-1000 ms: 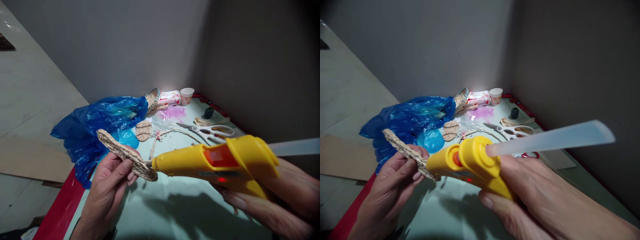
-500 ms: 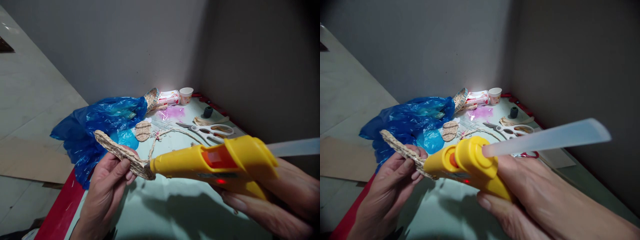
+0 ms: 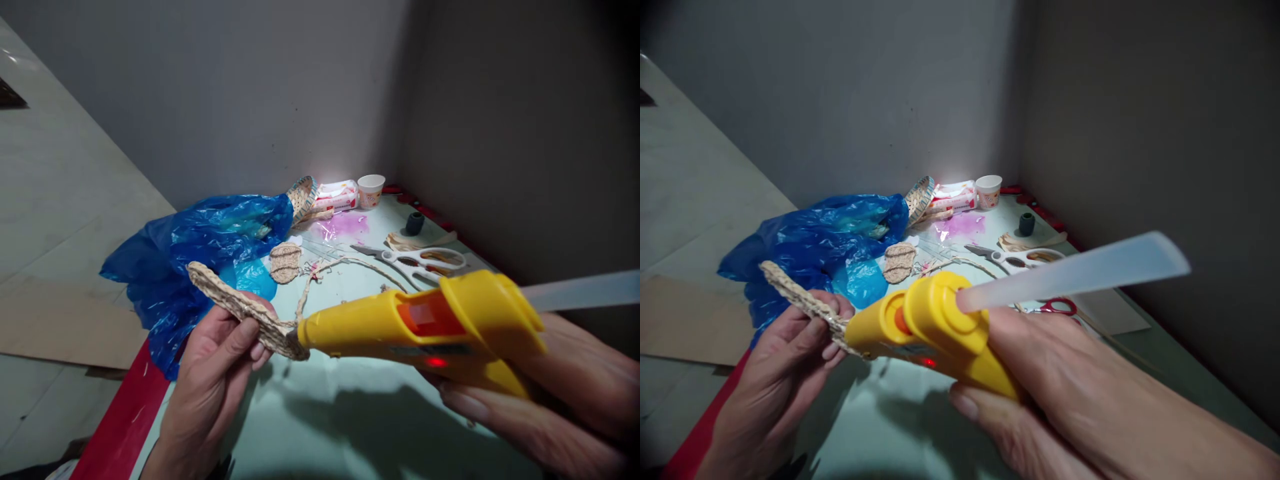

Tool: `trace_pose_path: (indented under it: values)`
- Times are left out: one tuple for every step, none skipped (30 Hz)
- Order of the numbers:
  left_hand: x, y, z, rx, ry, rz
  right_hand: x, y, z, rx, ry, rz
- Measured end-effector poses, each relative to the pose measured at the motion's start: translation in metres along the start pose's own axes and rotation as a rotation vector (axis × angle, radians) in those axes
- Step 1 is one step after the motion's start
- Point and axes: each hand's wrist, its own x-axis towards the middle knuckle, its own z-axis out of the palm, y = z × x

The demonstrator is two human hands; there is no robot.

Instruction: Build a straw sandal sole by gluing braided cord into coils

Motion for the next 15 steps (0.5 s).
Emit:
trace_pose_path:
  values:
    - [0.0002,0.0005,0.0003,-0.001,0.003,0.002,-0.0007,0.0002,0.0006,-0.001,-0.001,0.005]
    - [0.0003,0.001,0.0006,-0.002,0.006,0.004,-0.0015,0.0005,0.0017,0.0,0.004,0.014]
    - [0.0003,0.0016,0.0007,-0.005,0.014,0.004,-0.0025,0.0008,0.003,0.002,0.014,0.027]
    - [0.0001,0.0023,0.0006,-0.008,0.021,0.003,-0.0034,0.001,0.0044,0.006,0.016,0.04]
    - [-0.0003,0.0029,0.0003,-0.012,0.026,0.004,-0.0044,0.0012,0.0057,0.011,0.026,0.049]
    - [-0.0006,0.0033,-0.0001,-0.013,0.03,0.003,-0.0054,0.0013,0.0067,0.014,0.026,0.056]
    - [-0.0009,0.0035,-0.0007,-0.011,0.03,0.004,-0.0064,0.0014,0.0074,0.015,0.029,0.058]
    - [-0.0011,0.0035,-0.0012,-0.008,0.029,0.005,-0.0075,0.0016,0.0076,0.019,0.029,0.06]
    - [-0.0012,0.0034,-0.0017,-0.006,0.028,0.006,-0.0084,0.0018,0.0073,0.022,0.034,0.063]
    - [-0.0011,0.0032,-0.002,-0.005,0.026,0.006,-0.009,0.002,0.0066,0.025,0.043,0.065]
    - [-0.0008,0.003,-0.0021,-0.006,0.027,0.006,-0.0093,0.0024,0.0057,0.028,0.05,0.066]
    - [-0.0005,0.0029,-0.002,-0.008,0.029,0.004,-0.0092,0.0028,0.0045,0.033,0.041,0.07]
    - [-0.0002,0.003,-0.0017,-0.01,0.032,0.004,-0.0087,0.0032,0.0034,0.041,0.035,0.068]
    - [0.0002,0.0032,-0.0011,-0.008,0.036,0.004,-0.0081,0.0038,0.0025,0.055,0.021,0.059]
    - [0.0005,0.0034,-0.0006,-0.006,0.039,0.006,-0.0076,0.0044,0.002,0.069,0.001,0.051]
